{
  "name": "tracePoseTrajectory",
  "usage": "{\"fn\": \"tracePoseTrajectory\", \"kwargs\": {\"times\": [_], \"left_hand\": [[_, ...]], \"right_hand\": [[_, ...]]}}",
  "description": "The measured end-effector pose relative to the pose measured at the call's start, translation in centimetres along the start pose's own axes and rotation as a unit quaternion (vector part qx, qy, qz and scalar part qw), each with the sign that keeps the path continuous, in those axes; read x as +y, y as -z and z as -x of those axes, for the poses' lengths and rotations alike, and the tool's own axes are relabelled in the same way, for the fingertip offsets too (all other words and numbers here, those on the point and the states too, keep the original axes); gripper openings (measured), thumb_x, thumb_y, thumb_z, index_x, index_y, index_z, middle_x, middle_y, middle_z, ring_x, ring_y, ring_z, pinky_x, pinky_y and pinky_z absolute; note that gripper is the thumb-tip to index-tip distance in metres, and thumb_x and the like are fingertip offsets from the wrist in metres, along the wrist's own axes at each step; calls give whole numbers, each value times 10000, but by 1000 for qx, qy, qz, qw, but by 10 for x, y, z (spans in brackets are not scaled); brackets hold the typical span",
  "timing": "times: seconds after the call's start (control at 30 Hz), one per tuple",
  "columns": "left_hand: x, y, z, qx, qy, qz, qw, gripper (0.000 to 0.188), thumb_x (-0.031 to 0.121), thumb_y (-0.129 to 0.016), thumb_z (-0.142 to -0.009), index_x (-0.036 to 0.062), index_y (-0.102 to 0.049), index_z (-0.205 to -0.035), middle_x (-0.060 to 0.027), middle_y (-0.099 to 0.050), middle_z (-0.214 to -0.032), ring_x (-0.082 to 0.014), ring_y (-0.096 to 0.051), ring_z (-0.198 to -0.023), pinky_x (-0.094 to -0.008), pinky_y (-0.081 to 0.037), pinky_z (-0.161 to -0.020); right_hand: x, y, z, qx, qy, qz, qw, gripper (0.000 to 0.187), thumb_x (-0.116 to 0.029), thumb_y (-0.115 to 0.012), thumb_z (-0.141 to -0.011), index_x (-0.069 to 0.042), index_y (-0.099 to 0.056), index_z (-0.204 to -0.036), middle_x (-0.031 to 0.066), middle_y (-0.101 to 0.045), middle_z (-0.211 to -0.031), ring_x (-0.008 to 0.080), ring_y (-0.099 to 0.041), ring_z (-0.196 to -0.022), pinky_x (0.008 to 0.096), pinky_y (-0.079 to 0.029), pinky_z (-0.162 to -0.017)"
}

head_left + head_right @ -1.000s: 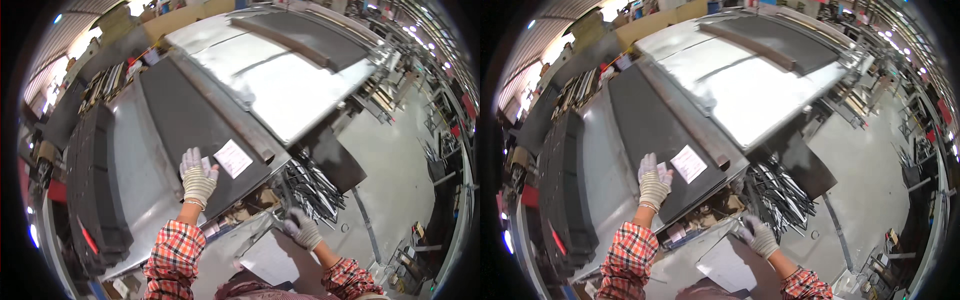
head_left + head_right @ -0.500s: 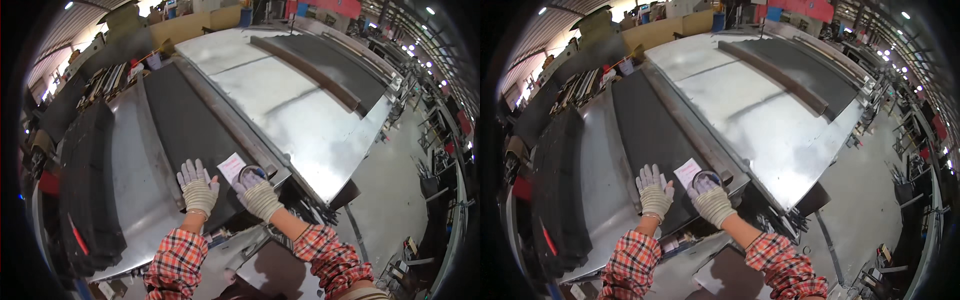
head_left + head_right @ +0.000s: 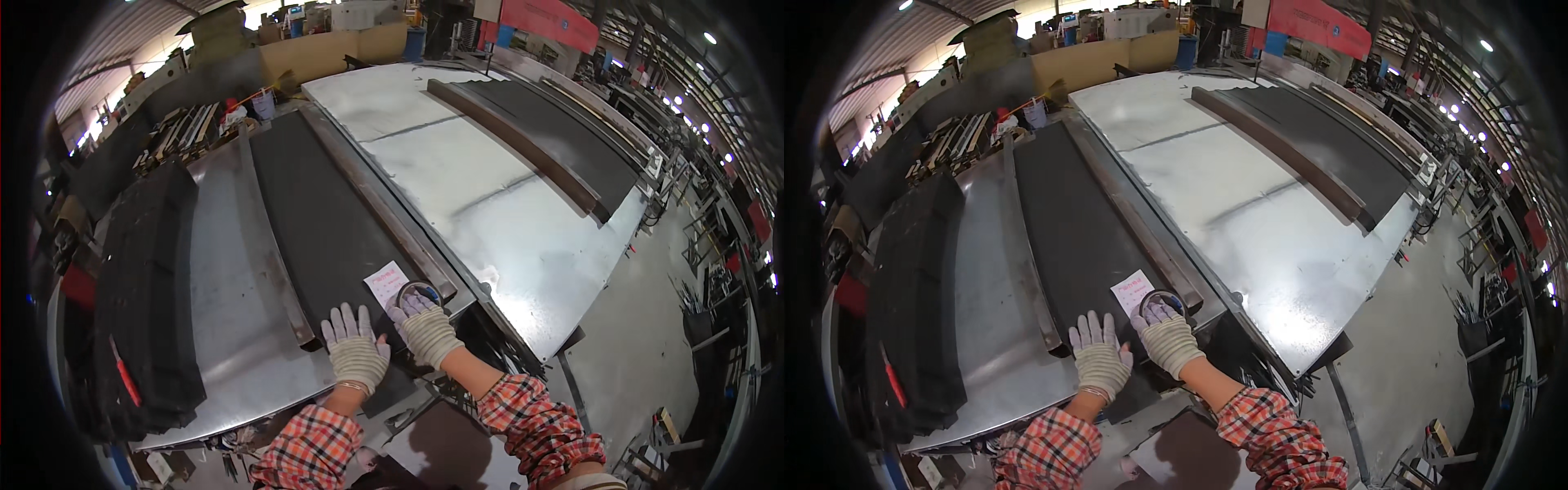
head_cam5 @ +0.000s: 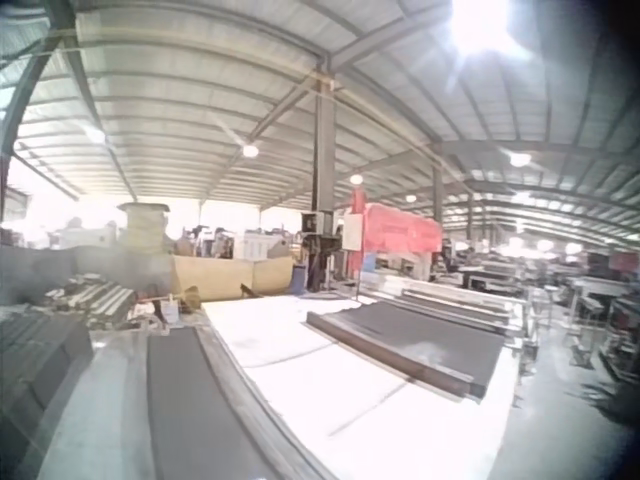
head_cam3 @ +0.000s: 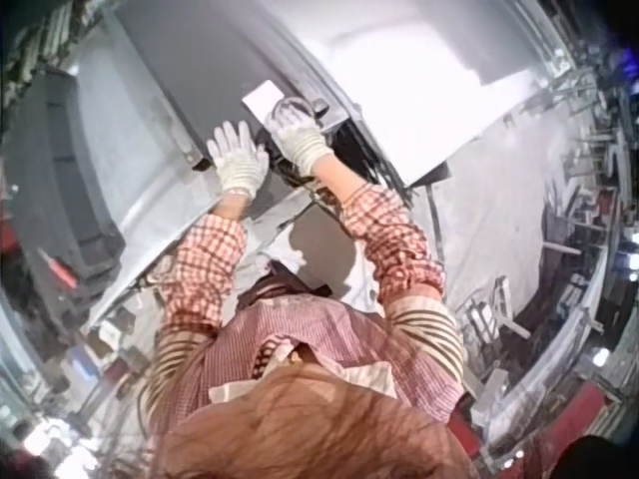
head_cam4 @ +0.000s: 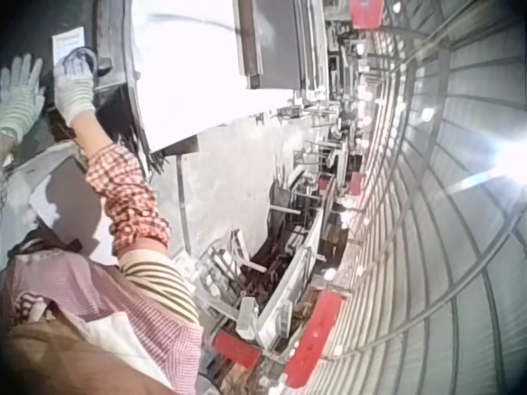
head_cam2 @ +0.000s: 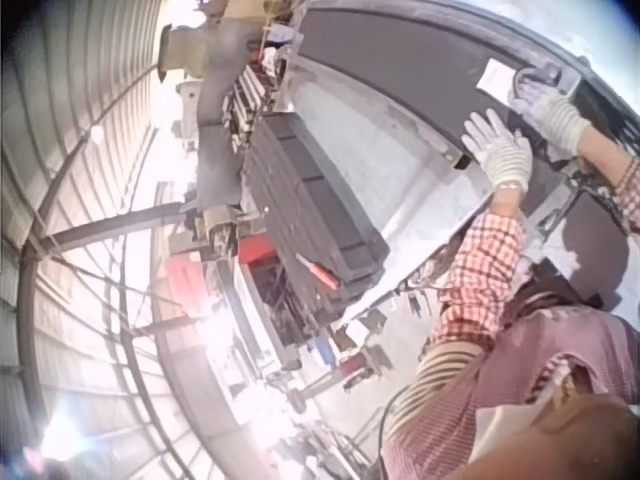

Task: The recorder is applying tape and labels to dark gray industrial components on a workbench in a factory setting.

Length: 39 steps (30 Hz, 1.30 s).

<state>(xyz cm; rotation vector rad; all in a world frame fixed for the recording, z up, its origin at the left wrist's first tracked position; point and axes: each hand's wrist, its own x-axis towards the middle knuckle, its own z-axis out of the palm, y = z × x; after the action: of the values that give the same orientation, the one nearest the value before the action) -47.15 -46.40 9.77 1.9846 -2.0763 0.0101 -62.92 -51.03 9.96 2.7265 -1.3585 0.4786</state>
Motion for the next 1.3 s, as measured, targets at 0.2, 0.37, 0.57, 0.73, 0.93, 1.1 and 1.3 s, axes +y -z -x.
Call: {"fn": "tracePoseTrajectory", "kwargs": {"times": [0.2, 0.37, 0.57, 0.73, 0.93, 1.1, 1.3], "left_hand": [[-29, 11, 44, 81, 21, 267, 960, 683, 234, -606, -802, -17, -323, -1370, -260, -335, -1385, -386, -288, -1315, -455, -216, -1087], [-26, -6, 113, 39, 380, 726, 572, 519, 148, -551, -894, -32, -355, -1339, -97, -502, -1235, -164, -484, -1096, -281, -368, -962], [-16, 3, 126, -44, 386, 700, 599, 490, 249, -559, -904, -38, -427, -1279, -100, -564, -1101, -162, -524, -980, -272, -431, -835], [6, 20, 168, -88, 365, 605, 702, 404, 162, -618, -877, 13, -470, -1222, -44, -593, -1057, -103, -542, -935, -237, -456, -783], [-11, 80, 136, -70, 235, 628, 738, 429, 121, -712, -794, 42, -500, -1158, -43, -591, -985, -104, -543, -902, -253, -464, -693], [-26, 121, 112, -135, 188, 668, 707, 191, 125, -727, -760, 66, -612, -899, -35, -602, -818, -138, -592, -737, -310, -487, -643], [-81, -24, 159, -81, 155, 322, 930, 175, 209, -679, -804, 43, -631, -834, 3, -639, -761, -113, -569, -662, -255, -462, -598]], "right_hand": [[-28, 55, 43, 89, -196, -323, 921, 291, -310, -514, -900, -85, -563, -1079, 201, -624, -1011, 348, -583, -1006, 418, -391, -950], [-34, -16, 91, -191, -269, -262, 907, 636, -553, -388, -899, 9, -528, -1163, 256, -609, -1026, 406, -550, -1025, 424, -397, -929], [-49, 11, 84, -275, -294, -284, 870, 752, -595, -326, -900, 88, -536, -1137, 303, -590, -1045, 407, -554, -1028, 435, -413, -905], [-53, 37, 124, -355, -209, -169, 895, 643, -547, -395, -903, 54, -534, -1086, 278, -616, -941, 416, -591, -912, 439, -462, -823], [-59, 94, 80, -270, -169, -576, 753, 602, -435, -613, -841, -17, -449, -1242, 164, -641, -877, 238, -622, -744, 326, -491, -745], [-51, 134, 9, -401, 108, -617, 669, 758, -459, -618, -830, -68, -320, -1407, 124, -671, -977, 200, -635, -746, 295, -496, -721], [38, -29, 54, -514, -86, -355, 776, 592, -562, -568, -830, -19, -647, -1052, 118, -682, -811, 216, -634, -685, 333, -499, -667]]}}
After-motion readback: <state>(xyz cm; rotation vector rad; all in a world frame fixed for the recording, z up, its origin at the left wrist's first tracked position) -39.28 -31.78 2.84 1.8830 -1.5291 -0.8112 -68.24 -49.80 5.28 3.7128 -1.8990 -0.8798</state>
